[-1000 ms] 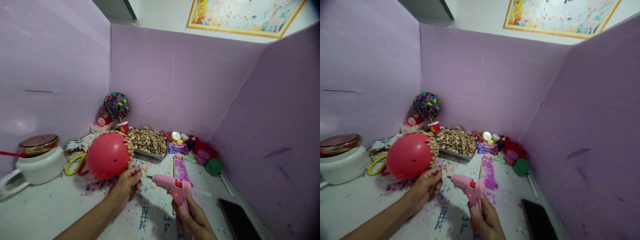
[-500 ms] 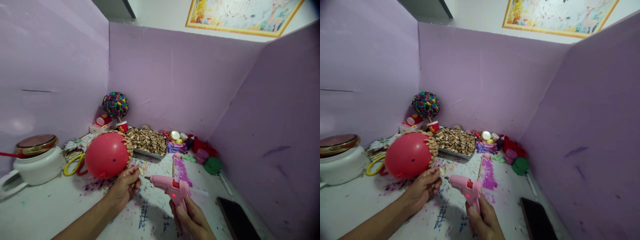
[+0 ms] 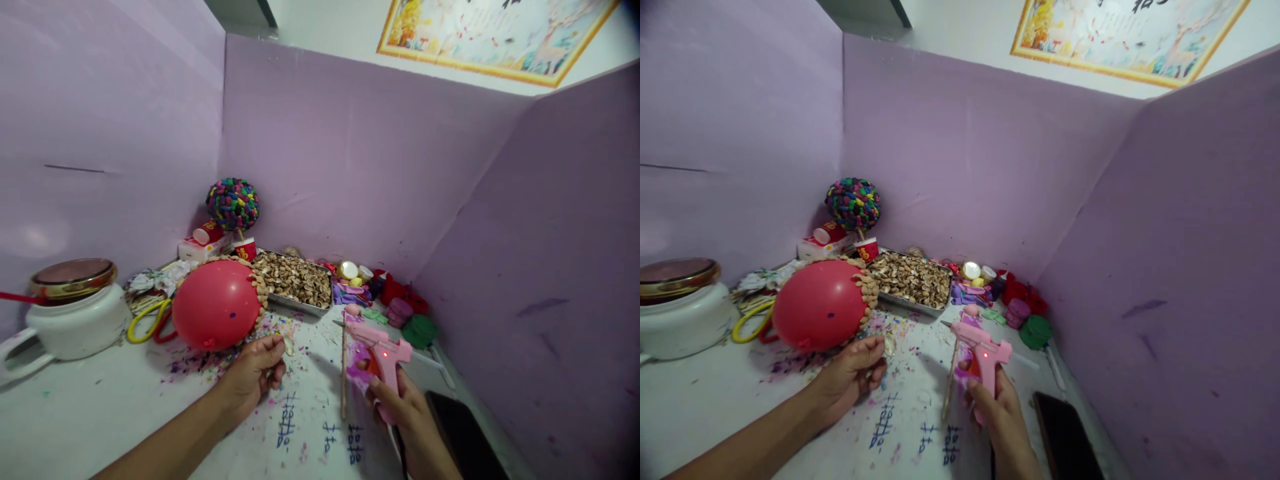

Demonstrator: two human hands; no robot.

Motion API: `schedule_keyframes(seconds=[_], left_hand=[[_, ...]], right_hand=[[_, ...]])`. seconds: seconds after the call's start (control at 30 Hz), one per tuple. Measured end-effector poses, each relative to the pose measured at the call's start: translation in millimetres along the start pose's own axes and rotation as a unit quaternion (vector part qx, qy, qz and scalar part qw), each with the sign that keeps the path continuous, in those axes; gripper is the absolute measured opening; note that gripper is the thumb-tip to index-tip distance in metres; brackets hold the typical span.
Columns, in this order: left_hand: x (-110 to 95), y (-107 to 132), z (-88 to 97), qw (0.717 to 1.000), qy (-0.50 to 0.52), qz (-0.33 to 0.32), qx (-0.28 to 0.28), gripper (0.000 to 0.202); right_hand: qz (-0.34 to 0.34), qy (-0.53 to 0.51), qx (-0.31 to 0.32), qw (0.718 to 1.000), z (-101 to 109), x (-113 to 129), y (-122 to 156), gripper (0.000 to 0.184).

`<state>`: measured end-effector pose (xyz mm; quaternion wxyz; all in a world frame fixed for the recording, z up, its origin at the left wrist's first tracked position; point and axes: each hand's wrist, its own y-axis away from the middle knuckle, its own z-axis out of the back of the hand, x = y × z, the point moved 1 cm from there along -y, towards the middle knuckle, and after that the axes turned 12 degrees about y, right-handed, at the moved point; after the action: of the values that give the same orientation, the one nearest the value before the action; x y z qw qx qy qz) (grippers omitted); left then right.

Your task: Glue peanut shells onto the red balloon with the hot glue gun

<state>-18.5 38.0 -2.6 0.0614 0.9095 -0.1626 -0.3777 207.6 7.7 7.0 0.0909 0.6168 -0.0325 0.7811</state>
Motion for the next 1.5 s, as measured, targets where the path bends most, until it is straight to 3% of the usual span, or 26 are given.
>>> schedule_keyframes(seconds=[0.23, 0.43, 1.5], left_hand=[[3, 2, -0.5, 0.999, -0.013, 0.026, 0.033, 0.034], [4, 1, 2.1, 0.998, -0.010, 0.045, 0.039, 0.032], [3, 2, -0.7, 0.999, -0.020, 0.032, 0.032, 0.032]], right_hand=[[0.099, 0.059, 0.093, 0.989, -19, 17, 30, 0.043], [0.131, 0.070, 0.098, 0.984, -22, 11, 34, 0.043], [0.123, 0.030, 0.108, 0.986, -26, 9, 35, 0.038]])
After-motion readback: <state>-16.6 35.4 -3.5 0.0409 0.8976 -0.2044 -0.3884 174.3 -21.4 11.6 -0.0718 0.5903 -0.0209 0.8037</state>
